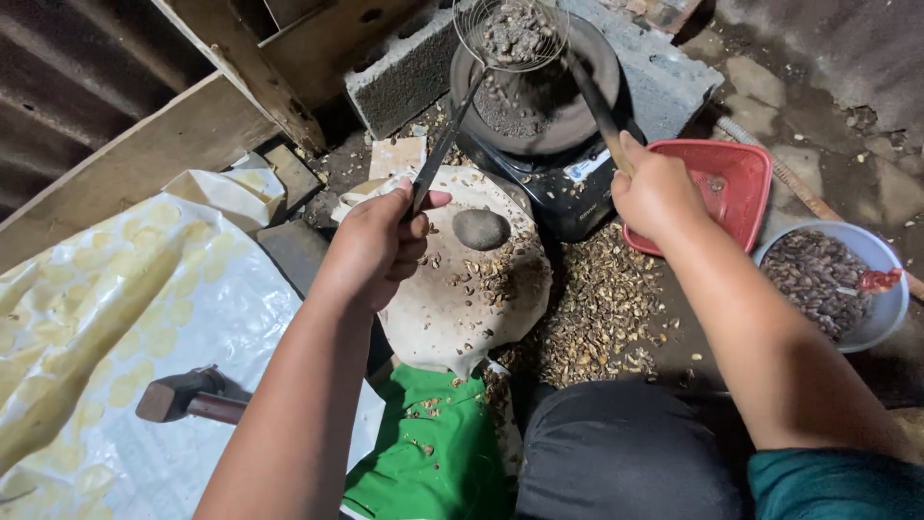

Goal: Processing food items by flattening slices with a mallet and hulling seeds on a stone surface

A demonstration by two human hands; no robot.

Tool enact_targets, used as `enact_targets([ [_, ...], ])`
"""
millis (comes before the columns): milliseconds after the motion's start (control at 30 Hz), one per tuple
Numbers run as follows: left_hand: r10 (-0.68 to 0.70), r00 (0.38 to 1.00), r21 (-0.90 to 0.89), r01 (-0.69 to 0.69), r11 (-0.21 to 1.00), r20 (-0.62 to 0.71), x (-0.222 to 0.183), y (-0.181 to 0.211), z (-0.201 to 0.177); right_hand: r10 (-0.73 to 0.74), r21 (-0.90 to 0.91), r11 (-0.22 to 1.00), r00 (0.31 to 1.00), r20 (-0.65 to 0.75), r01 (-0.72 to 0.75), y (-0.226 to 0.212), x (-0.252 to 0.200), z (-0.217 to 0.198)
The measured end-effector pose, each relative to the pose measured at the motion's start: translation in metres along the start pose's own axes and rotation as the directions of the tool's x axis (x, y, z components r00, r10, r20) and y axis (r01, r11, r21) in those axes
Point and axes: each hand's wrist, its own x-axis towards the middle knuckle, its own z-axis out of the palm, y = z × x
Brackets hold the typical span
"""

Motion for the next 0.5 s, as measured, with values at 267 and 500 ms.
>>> enact_targets([
  [267, -0.008, 1.000, -0.016, 0.007, 1.000, -0.011, 0.001, -0.001, 0.003, 0.037, 0.089, 0.995, 0.999, 0.016, -0.038, 0.002, -0.003, 0.024],
  [500, -0.007, 0.999, -0.001, 0.007, 1.000, -0.036, 0.018, -0.016, 0.002, 0.067, 0.017, 0.998, 0.997, -0.029, -0.067, 0.028, 0.037, 0.066],
])
